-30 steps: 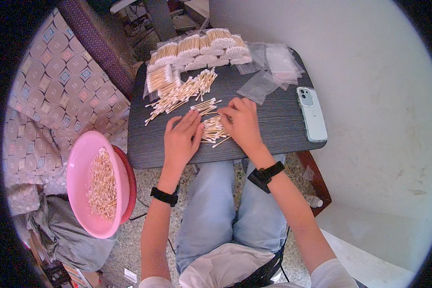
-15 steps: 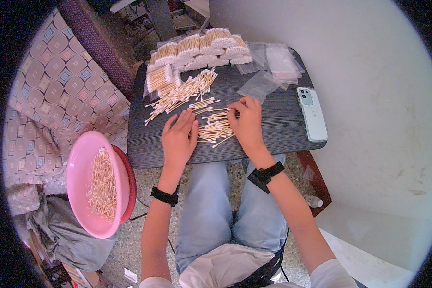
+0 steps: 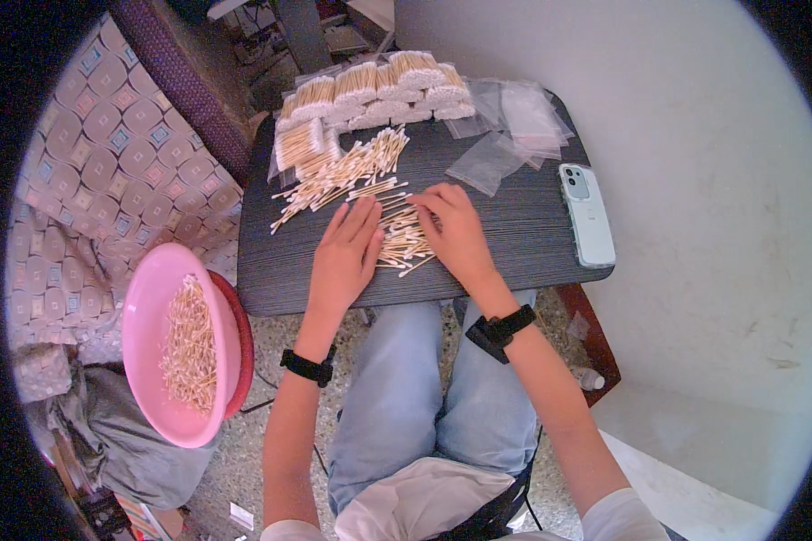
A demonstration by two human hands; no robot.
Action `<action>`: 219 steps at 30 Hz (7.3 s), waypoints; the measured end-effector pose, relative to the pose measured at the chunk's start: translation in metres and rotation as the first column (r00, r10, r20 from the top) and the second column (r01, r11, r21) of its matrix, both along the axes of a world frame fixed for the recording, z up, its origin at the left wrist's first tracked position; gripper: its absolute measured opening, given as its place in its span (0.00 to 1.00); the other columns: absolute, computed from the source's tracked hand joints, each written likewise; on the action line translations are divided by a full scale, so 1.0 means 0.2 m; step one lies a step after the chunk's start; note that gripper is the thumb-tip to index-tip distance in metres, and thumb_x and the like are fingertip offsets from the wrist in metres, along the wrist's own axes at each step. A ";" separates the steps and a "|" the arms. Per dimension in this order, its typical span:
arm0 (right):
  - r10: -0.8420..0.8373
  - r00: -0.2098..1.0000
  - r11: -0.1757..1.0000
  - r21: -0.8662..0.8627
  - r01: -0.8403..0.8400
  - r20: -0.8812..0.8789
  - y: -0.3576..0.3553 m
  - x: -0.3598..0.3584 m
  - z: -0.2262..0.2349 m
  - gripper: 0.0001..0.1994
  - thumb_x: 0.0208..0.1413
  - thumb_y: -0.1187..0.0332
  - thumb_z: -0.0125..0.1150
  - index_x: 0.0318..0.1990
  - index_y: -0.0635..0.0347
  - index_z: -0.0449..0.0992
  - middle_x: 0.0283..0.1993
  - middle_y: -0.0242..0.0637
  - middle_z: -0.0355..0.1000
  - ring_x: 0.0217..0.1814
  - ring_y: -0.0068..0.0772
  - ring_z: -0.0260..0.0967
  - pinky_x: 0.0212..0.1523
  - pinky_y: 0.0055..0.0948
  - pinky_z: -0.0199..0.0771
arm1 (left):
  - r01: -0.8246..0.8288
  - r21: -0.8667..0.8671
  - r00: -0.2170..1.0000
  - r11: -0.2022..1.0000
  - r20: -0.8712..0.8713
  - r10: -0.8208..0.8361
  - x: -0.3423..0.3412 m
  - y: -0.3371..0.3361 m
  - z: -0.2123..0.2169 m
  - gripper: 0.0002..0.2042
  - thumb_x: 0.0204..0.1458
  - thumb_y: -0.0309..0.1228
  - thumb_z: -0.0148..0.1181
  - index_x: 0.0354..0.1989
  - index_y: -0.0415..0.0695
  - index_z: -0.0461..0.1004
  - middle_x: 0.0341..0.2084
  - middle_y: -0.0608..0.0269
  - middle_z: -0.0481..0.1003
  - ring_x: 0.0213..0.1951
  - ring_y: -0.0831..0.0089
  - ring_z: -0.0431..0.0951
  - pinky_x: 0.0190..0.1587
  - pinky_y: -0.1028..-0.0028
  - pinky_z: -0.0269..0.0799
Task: Sorting and packing cotton swabs into small plastic bags.
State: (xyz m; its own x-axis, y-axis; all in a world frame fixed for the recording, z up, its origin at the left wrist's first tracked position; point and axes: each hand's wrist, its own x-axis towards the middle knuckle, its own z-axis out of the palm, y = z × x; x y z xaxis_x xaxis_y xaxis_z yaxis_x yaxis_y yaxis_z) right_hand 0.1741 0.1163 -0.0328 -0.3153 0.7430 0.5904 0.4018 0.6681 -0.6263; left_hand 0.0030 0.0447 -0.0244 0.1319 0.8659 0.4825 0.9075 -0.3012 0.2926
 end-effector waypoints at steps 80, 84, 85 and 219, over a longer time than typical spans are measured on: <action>0.090 0.995 0.976 -0.193 -0.095 -0.035 -0.01 0.02 0.03 0.12 0.49 0.82 0.51 0.40 0.62 0.74 0.33 0.40 0.73 0.38 0.41 0.69 0.39 0.33 0.70 | -0.039 0.091 0.992 0.995 0.125 0.027 0.00 -0.03 0.03 0.05 0.47 0.25 0.59 0.33 0.42 0.76 0.26 0.58 0.72 0.32 0.60 0.73 0.36 0.65 0.69; 0.131 0.990 0.988 -0.076 -0.135 -0.048 0.01 0.03 0.01 0.09 0.47 0.77 0.54 0.37 0.60 0.74 0.35 0.40 0.72 0.39 0.45 0.67 0.43 0.41 0.67 | 0.031 0.075 0.994 0.997 0.103 -0.039 0.01 -0.03 0.04 0.05 0.46 0.25 0.60 0.32 0.42 0.76 0.25 0.58 0.71 0.30 0.60 0.73 0.34 0.66 0.70; 0.149 0.989 0.987 -0.055 -0.149 -0.020 0.01 0.03 0.02 0.09 0.47 0.76 0.55 0.37 0.59 0.74 0.35 0.40 0.71 0.39 0.45 0.67 0.43 0.40 0.66 | 0.030 0.074 0.994 0.997 0.102 -0.037 0.00 -0.03 0.03 0.05 0.46 0.25 0.60 0.32 0.42 0.76 0.25 0.58 0.71 0.30 0.60 0.73 0.34 0.66 0.70; 0.035 0.999 0.999 -0.027 -0.035 0.007 0.00 0.01 0.00 0.05 0.44 0.77 0.57 0.31 0.60 0.75 0.31 0.40 0.68 0.38 0.44 0.64 0.42 0.38 0.67 | -0.163 0.183 0.986 0.970 0.050 0.157 -0.01 -0.04 0.02 0.09 0.53 0.32 0.56 0.28 0.40 0.76 0.32 0.59 0.74 0.36 0.60 0.72 0.41 0.66 0.65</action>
State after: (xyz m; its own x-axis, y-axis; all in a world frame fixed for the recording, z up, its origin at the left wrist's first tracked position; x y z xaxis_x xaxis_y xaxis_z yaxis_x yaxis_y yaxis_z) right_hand 0.1765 0.1162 -0.0325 -0.3461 0.7472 0.5673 0.3834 0.6645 -0.6414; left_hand 0.0005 0.0364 -0.0198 -0.0207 0.7694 0.6384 0.9387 -0.2049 0.2773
